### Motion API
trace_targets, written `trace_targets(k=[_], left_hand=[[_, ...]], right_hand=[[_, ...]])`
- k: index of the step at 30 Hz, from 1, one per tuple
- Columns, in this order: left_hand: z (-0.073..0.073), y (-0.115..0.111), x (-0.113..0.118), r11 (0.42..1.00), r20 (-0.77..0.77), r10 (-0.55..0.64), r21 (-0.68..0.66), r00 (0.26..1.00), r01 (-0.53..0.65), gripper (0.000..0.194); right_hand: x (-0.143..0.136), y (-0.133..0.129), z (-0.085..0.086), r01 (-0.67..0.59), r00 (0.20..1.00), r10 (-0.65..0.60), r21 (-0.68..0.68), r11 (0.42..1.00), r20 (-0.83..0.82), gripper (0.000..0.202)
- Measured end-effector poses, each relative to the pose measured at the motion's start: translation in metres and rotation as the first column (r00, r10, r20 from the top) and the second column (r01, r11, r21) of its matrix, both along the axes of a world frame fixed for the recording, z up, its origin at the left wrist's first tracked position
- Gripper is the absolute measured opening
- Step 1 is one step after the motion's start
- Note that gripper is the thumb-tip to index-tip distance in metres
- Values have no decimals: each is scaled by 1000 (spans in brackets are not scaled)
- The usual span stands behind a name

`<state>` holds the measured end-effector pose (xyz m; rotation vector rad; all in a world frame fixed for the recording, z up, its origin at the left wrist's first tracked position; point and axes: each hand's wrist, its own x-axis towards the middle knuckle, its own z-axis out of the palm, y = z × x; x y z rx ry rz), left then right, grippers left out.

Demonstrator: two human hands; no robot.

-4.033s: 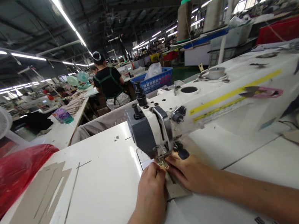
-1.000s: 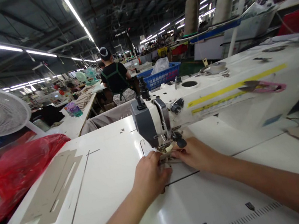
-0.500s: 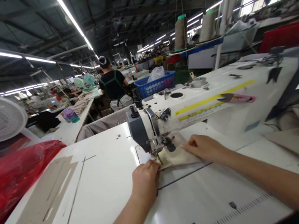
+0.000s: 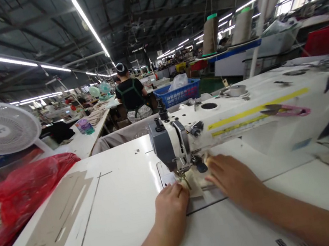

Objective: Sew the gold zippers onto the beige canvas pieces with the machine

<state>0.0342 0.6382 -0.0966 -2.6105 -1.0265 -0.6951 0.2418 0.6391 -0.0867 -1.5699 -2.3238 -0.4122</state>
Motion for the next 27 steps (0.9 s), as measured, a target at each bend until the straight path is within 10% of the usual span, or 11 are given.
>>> trace_targets(k=[5,13,27], left_hand=[[0,-9,2,992,79,87,-94,993,-80,17],[-2,-4,-4,990,280,-80,-87,957,108,22],[2,0,0,988,106,-148,-36,983,153,29]], right_hand=[[-20,-20,-22,-399,911,412,321,859,28,34],[-24,-12,-35,-434,881,472,337,835,-36,34],[-28,-9,-25,-434,876,481,360,826,-47,39]])
